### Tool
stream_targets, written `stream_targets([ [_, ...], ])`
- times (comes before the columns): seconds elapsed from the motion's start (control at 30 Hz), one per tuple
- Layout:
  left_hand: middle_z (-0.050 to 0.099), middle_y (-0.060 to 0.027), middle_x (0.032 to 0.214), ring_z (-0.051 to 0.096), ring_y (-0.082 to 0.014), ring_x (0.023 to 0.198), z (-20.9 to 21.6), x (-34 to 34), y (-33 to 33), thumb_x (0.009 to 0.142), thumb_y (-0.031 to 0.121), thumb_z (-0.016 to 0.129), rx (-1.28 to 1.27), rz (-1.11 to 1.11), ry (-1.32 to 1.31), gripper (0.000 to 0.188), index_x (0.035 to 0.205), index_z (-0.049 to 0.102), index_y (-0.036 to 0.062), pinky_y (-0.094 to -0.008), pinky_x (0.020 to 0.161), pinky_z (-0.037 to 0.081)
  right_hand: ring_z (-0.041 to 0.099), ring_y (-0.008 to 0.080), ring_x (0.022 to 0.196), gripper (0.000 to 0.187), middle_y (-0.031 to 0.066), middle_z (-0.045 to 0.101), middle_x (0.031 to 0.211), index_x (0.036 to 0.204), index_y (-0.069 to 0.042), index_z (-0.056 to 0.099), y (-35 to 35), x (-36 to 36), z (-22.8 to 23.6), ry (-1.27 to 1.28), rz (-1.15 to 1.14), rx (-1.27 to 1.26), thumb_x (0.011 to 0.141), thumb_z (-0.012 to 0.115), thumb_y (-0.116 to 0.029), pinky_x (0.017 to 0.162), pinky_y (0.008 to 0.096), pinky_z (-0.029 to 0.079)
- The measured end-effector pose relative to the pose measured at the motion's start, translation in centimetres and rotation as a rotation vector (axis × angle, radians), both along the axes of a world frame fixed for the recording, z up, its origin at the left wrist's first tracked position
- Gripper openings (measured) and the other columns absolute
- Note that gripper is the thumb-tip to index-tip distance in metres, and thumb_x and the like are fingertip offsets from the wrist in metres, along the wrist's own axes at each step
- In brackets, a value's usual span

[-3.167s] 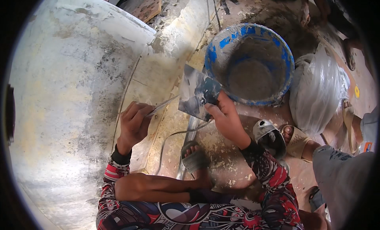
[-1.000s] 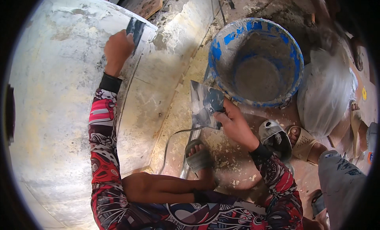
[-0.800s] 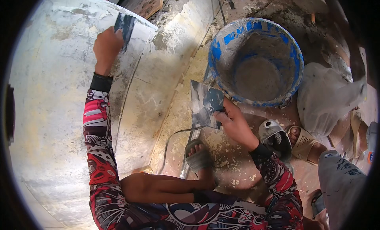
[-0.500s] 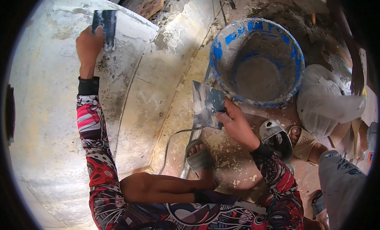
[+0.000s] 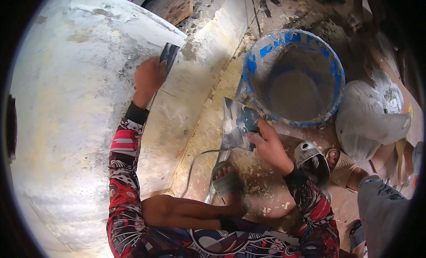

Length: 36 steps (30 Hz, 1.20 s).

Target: The person transfers putty paste between two scrapers and applies the putty onto the curved wall surface, smoothing it down with a scraper.

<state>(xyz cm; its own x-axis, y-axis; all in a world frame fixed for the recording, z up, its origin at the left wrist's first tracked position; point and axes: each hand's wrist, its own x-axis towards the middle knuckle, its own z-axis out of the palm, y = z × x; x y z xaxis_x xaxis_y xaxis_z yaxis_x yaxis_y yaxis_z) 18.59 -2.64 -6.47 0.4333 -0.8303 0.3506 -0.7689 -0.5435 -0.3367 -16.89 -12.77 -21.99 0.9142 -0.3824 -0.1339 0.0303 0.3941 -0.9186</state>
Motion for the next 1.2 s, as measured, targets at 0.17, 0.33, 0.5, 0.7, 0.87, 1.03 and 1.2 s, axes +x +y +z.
stream_targets([
  [0.17,0.064,-0.0175,0.078,0.063,-0.0415,0.076,1.0,1.0,-0.9,0.09,0.029,0.061,-0.05,-0.005,-0.033,0.026,0.079,0.058,0.0057,-0.0517,0.065,0.05,0.05,0.0087,0.096,0.042,0.0004,0.058,0.107,0.134,0.0,0.05,0.1,0.0,0.3,0.027,0.014,0.034,0.092,0.052,0.0,0.087,0.0257,0.043],
  [0.33,0.066,-0.021,0.08,0.065,-0.0442,0.079,5.1,0.8,-2.7,0.09,0.032,0.06,-0.055,0.102,-0.084,0.028,0.082,0.061,0.0053,-0.0536,0.069,0.052,0.047,0.0065,0.085,0.032,-0.0028,0.055,0.097,0.124,-0.002,0.054,0.2,0.1,-0.5,0.013,-0.022,-0.013,0.092,0.052,-0.002,0.076,0.0237,0.041],
  [0.5,0.069,-0.0241,0.088,0.067,-0.045,0.083,10.0,1.2,-3.8,0.09,0.033,0.056,-0.125,0.197,-0.157,0.03,0.088,0.068,0.0057,-0.0523,0.074,0.054,0.045,0.0062,0.082,0.029,-0.0037,0.053,0.093,0.121,-0.002,0.054,0.2,0.0,-0.1,0.024,-0.014,0.01,0.092,0.052,-0.002,0.073,0.0233,0.039],
  [0.7,0.069,-0.0253,0.084,0.067,-0.0471,0.081,14.0,2.3,-3.4,0.088,0.039,0.058,-0.201,0.19,-0.278,0.035,0.089,0.068,0.005,-0.054,0.073,0.054,0.047,0.0065,0.085,0.032,-0.0032,0.054,0.095,0.124,-0.002,0.053,0.5,0.1,0.3,0.022,-0.019,0.043,0.093,0.052,-0.001,0.075,0.0235,0.04],
  [0.87,0.069,-0.025,0.083,0.067,-0.047,0.081,16.3,3.1,-2.1,0.088,0.04,0.06,-0.239,0.162,-0.325,0.036,0.087,0.068,0.0055,-0.0536,0.073,0.054,0.05,0.0079,0.093,0.037,-0.0008,0.057,0.103,0.129,-0.001,0.051,0.7,0.3,-0.4,-0.02,-0.011,0.045,0.093,0.051,0.001,0.083,0.0248,0.042],
  [1.03,0.069,-0.0215,0.076,0.067,-0.0443,0.075,18.6,2.8,-0.7,0.088,0.039,0.062,-0.369,0.066,-0.41,0.034,0.081,0.069,0.0062,-0.0511,0.067,0.053,0.052,0.0057,0.093,0.039,-0.004,0.059,0.105,0.13,-0.004,0.053,1.1,0.6,-0.8,-0.081,-0.045,0.047,0.092,0.05,0.001,0.082,0.0227,0.042],
  [1.2,0.063,-0.0165,0.06,0.063,-0.0355,0.056,15.5,0.7,0.0,0.09,0.03,0.065,-0.466,-0.221,-0.176,0.031,0.074,0.064,0.0036,-0.0418,0.054,0.049,0.052,0.0089,0.102,0.042,0.0007,0.058,0.114,0.135,0.0,0.048,0.8,0.3,-1.3,-0.057,-0.009,0.062,0.093,0.051,0.003,0.091,0.0257,0.042],
])
